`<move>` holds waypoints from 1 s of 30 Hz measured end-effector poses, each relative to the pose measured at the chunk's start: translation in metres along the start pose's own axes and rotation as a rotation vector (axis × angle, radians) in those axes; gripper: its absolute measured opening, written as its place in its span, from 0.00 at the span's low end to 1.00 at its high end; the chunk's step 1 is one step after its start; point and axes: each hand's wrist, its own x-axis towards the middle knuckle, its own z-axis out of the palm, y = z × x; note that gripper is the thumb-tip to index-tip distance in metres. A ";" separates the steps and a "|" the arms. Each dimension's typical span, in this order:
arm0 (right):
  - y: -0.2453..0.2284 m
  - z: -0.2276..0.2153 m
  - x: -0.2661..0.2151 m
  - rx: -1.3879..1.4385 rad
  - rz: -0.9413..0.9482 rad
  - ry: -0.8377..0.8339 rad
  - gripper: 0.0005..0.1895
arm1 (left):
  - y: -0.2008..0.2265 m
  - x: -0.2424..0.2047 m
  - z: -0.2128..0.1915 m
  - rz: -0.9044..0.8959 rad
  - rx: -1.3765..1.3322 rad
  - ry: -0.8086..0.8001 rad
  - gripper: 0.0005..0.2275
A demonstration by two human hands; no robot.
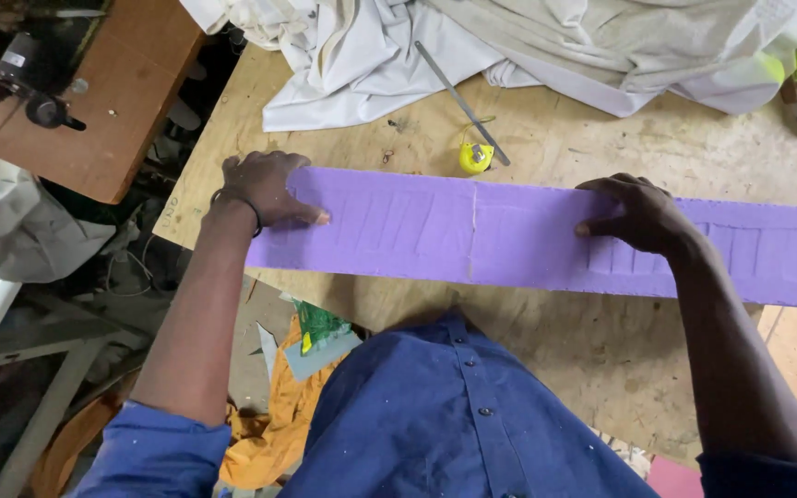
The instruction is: Measuring a long foam strip with a tape measure and applying adhesive to its surface.
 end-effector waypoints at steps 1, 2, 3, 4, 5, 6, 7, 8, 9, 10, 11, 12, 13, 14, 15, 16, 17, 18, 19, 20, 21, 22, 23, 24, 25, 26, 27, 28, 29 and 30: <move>0.001 0.002 -0.003 0.045 -0.062 0.053 0.45 | -0.006 -0.001 -0.002 0.030 -0.041 -0.012 0.60; 0.003 0.003 -0.006 0.090 -0.117 0.112 0.41 | -0.010 0.003 -0.005 0.067 -0.079 -0.022 0.57; 0.004 -0.001 -0.020 0.093 -0.110 0.121 0.41 | -0.012 -0.003 -0.007 0.077 -0.073 -0.017 0.57; 0.003 -0.003 -0.034 0.114 -0.134 0.191 0.35 | -0.015 -0.012 -0.007 0.144 -0.115 0.051 0.52; 0.003 -0.004 -0.047 0.134 -0.158 0.261 0.30 | -0.019 -0.019 -0.006 0.212 -0.157 0.119 0.46; -0.006 -0.016 -0.071 0.138 -0.153 0.256 0.30 | -0.015 -0.039 -0.022 0.213 -0.155 0.111 0.46; -0.014 -0.027 -0.094 0.129 -0.170 0.358 0.31 | -0.012 -0.057 -0.039 0.239 -0.137 0.232 0.49; -0.023 -0.036 -0.119 0.121 -0.186 0.453 0.32 | -0.009 -0.079 -0.053 0.261 -0.118 0.347 0.52; -0.028 -0.034 -0.134 0.128 -0.180 0.441 0.32 | -0.010 -0.093 -0.057 0.261 -0.116 0.332 0.52; -0.032 -0.036 -0.146 0.016 -0.257 0.626 0.29 | -0.009 -0.101 -0.066 0.399 -0.019 0.649 0.53; -0.037 -0.040 -0.159 -0.100 -0.335 0.807 0.27 | -0.008 -0.110 -0.076 0.540 0.082 0.962 0.59; -0.047 -0.033 -0.159 -0.100 -0.334 0.814 0.27 | -0.001 -0.110 -0.068 0.543 0.086 0.968 0.59; -0.057 -0.026 -0.160 -0.110 -0.338 0.943 0.20 | 0.007 -0.110 -0.060 0.468 0.034 1.066 0.49; -0.069 -0.015 -0.162 -0.116 -0.338 1.069 0.15 | 0.013 -0.113 -0.052 0.392 -0.015 1.155 0.40; -0.082 0.012 -0.157 -0.110 -0.334 1.071 0.15 | 0.014 -0.120 -0.027 0.396 -0.009 1.154 0.40; -0.093 0.038 -0.151 -0.159 -0.307 1.163 0.11 | 0.018 -0.119 -0.002 0.316 -0.052 1.172 0.32; -0.103 0.063 -0.144 -0.209 -0.277 1.253 0.12 | 0.021 -0.118 0.024 0.235 -0.096 1.188 0.25; -0.087 0.106 -0.130 -0.211 -0.269 1.250 0.12 | 0.010 -0.115 0.067 0.242 -0.099 1.182 0.25; -0.073 0.155 -0.127 -0.261 -0.141 1.195 0.15 | -0.002 -0.113 0.111 0.236 -0.106 1.193 0.30; -0.063 0.211 -0.129 -0.306 -0.017 1.144 0.22 | -0.017 -0.108 0.155 0.231 -0.109 1.211 0.35; -0.066 0.217 -0.141 -0.304 -0.011 1.149 0.22 | -0.019 -0.116 0.156 0.239 -0.107 1.213 0.35; -0.069 0.220 -0.156 -0.178 -0.029 1.077 0.17 | -0.019 -0.132 0.157 0.245 -0.181 1.160 0.35; -0.073 0.224 -0.173 -0.054 -0.046 1.002 0.13 | -0.020 -0.149 0.158 0.249 -0.254 1.107 0.36; -0.080 0.230 -0.181 -0.045 -0.051 0.983 0.13 | -0.015 -0.158 0.157 0.236 -0.248 1.092 0.36; -0.088 0.235 -0.191 0.026 -0.042 0.981 0.16 | -0.011 -0.168 0.156 0.223 -0.251 1.104 0.37; -0.088 0.228 -0.186 0.084 -0.036 1.001 0.19 | 0.000 -0.160 0.147 0.217 -0.263 1.139 0.39; -0.081 0.206 -0.173 0.079 -0.045 1.005 0.19 | 0.014 -0.146 0.135 0.212 -0.266 1.148 0.39; -0.079 0.195 -0.171 0.115 -0.067 1.058 0.20 | 0.023 -0.145 0.127 0.223 -0.252 1.189 0.38; -0.077 0.185 -0.168 0.152 -0.089 1.111 0.23 | 0.032 -0.143 0.119 0.235 -0.239 1.231 0.39; -0.088 0.160 -0.161 0.145 -0.090 1.118 0.23 | 0.052 -0.130 0.107 0.237 -0.244 1.238 0.39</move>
